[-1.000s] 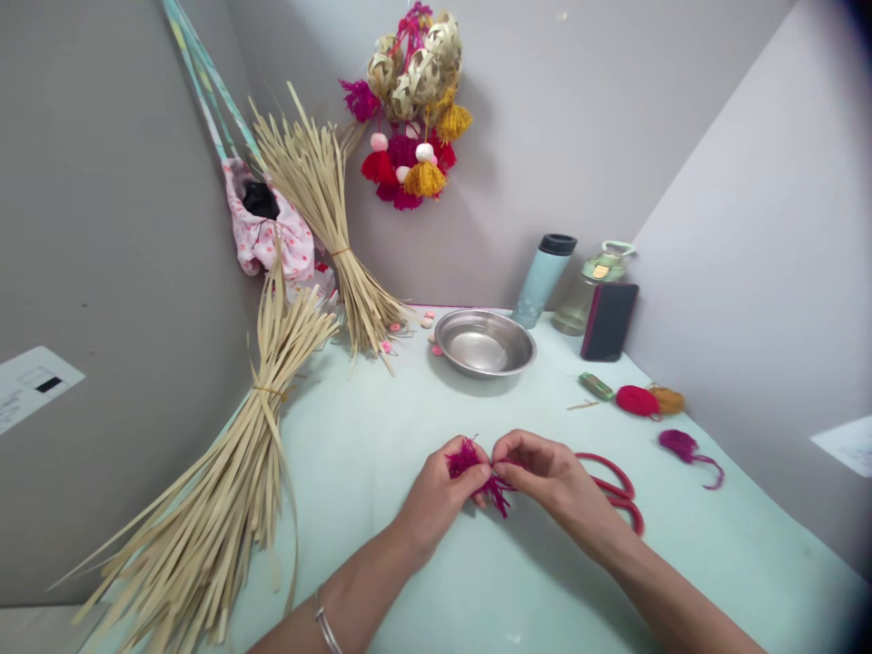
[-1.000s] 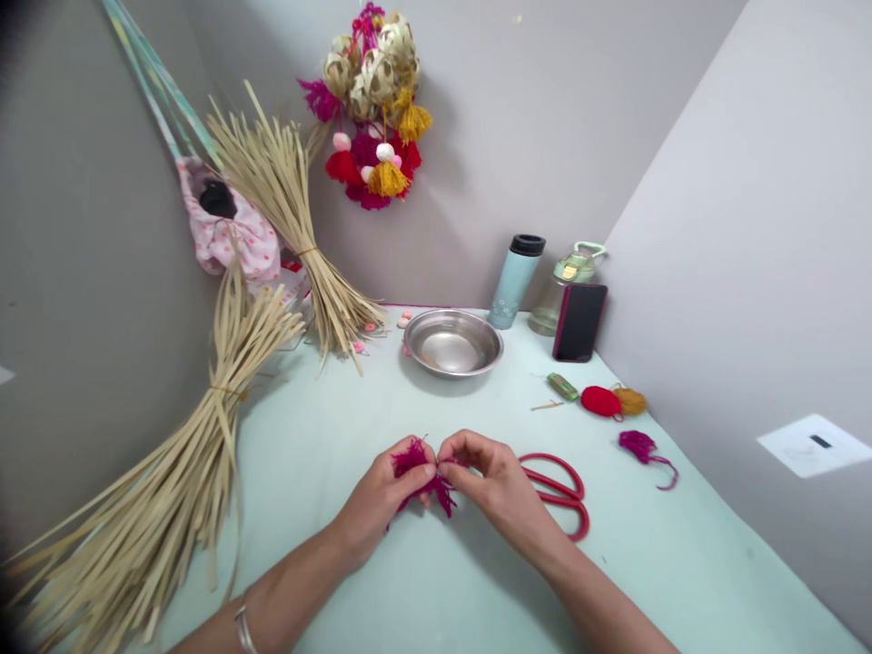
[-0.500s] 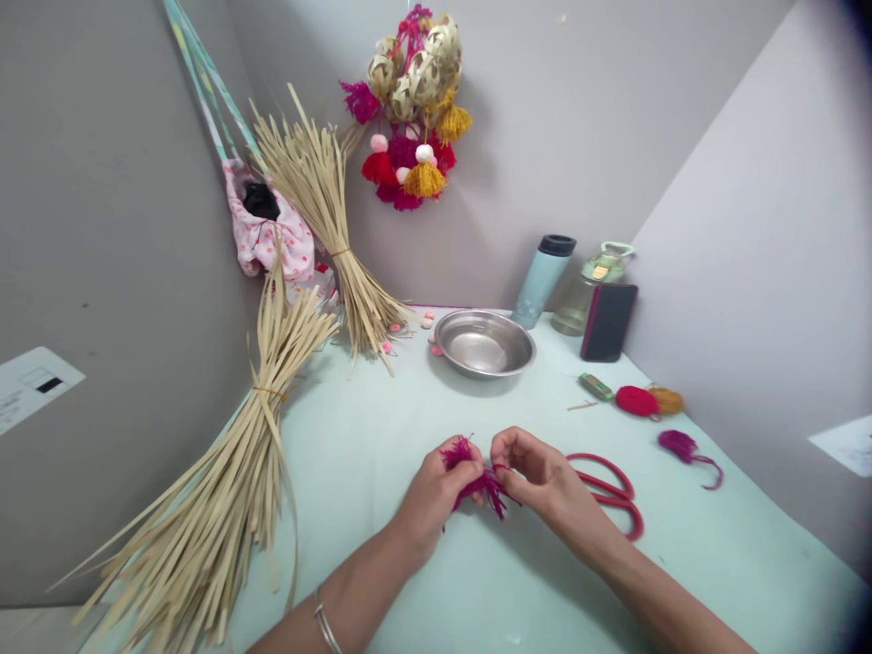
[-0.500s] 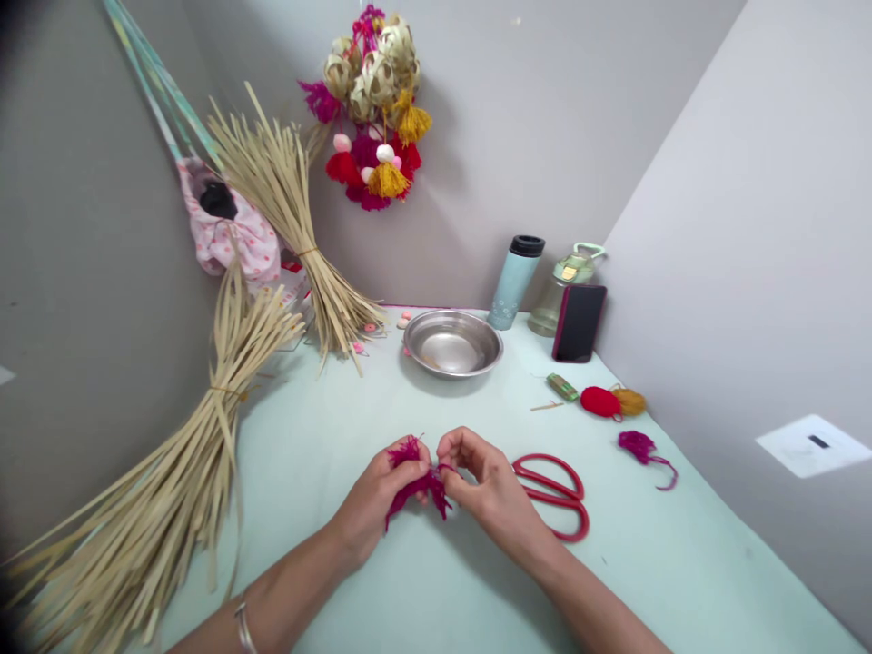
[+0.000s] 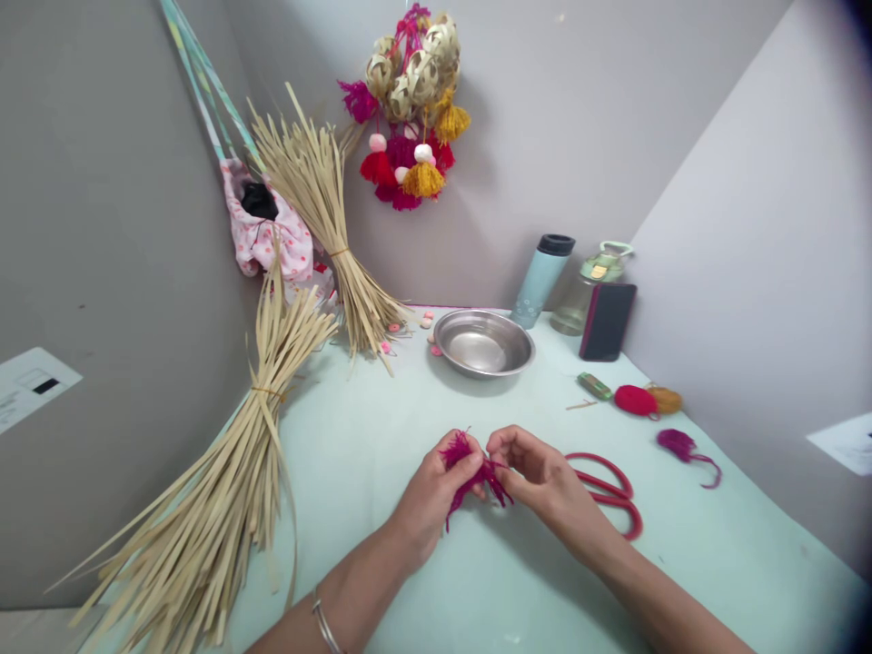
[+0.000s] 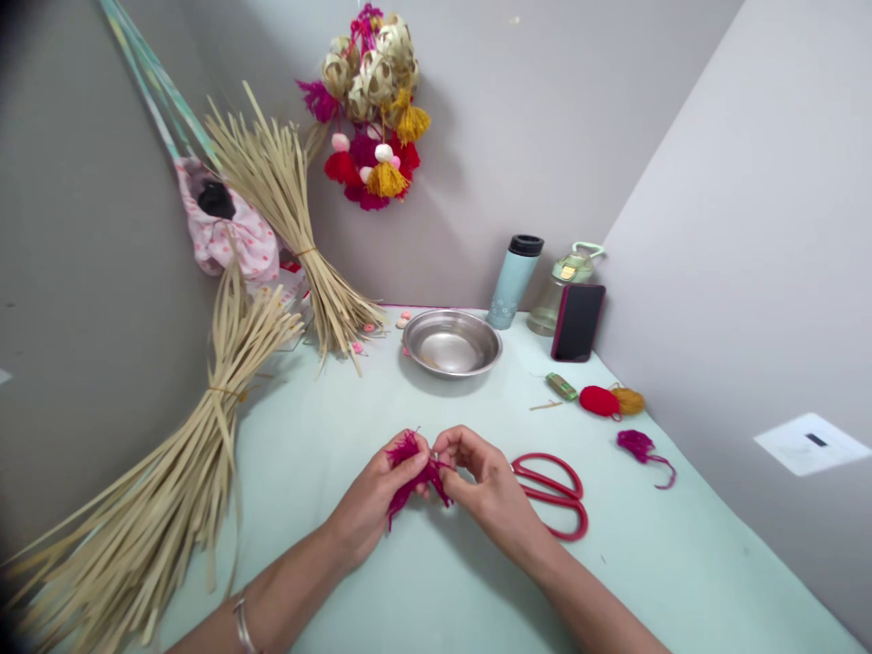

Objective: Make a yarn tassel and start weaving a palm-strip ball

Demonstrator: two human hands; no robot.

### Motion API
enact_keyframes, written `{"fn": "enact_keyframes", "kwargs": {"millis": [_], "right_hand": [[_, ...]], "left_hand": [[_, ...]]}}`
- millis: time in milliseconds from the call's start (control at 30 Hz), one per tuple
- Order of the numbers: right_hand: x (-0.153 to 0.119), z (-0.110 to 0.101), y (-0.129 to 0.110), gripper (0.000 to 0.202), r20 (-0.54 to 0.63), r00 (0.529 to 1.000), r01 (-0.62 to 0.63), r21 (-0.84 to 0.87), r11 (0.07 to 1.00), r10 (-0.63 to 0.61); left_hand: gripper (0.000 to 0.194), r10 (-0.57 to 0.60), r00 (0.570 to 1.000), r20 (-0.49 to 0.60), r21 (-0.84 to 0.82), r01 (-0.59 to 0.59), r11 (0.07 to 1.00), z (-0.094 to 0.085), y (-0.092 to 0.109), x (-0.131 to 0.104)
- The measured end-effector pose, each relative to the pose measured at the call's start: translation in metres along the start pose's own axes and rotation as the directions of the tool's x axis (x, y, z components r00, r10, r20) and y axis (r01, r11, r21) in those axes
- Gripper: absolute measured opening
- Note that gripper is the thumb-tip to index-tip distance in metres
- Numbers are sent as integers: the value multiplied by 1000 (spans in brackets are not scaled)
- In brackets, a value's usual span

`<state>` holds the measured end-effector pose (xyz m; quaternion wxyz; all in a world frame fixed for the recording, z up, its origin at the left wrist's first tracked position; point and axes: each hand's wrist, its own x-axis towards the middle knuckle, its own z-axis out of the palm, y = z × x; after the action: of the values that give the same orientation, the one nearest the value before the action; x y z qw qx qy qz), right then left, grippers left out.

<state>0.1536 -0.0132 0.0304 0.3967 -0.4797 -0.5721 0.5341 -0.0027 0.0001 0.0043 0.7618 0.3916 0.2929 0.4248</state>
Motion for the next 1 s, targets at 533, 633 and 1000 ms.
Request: {"fn": "enact_keyframes", "kwargs": {"millis": [533, 633, 1000], "right_hand": [[1, -6, 4, 20, -50, 998, 13, -277, 961, -27], [1, -3, 7, 16, -74, 997, 3, -236, 972, -22], [4, -10, 9, 10, -135, 991, -42, -454, 890, -22]], "left_hand": [[21, 166, 985, -50, 398, -132, 908, -3, -8, 0], [19, 180, 983, -47, 458, -138, 878, -2, -13, -1], [16, 167, 985, -51, 545, -113, 831, -1, -11, -3]]}}
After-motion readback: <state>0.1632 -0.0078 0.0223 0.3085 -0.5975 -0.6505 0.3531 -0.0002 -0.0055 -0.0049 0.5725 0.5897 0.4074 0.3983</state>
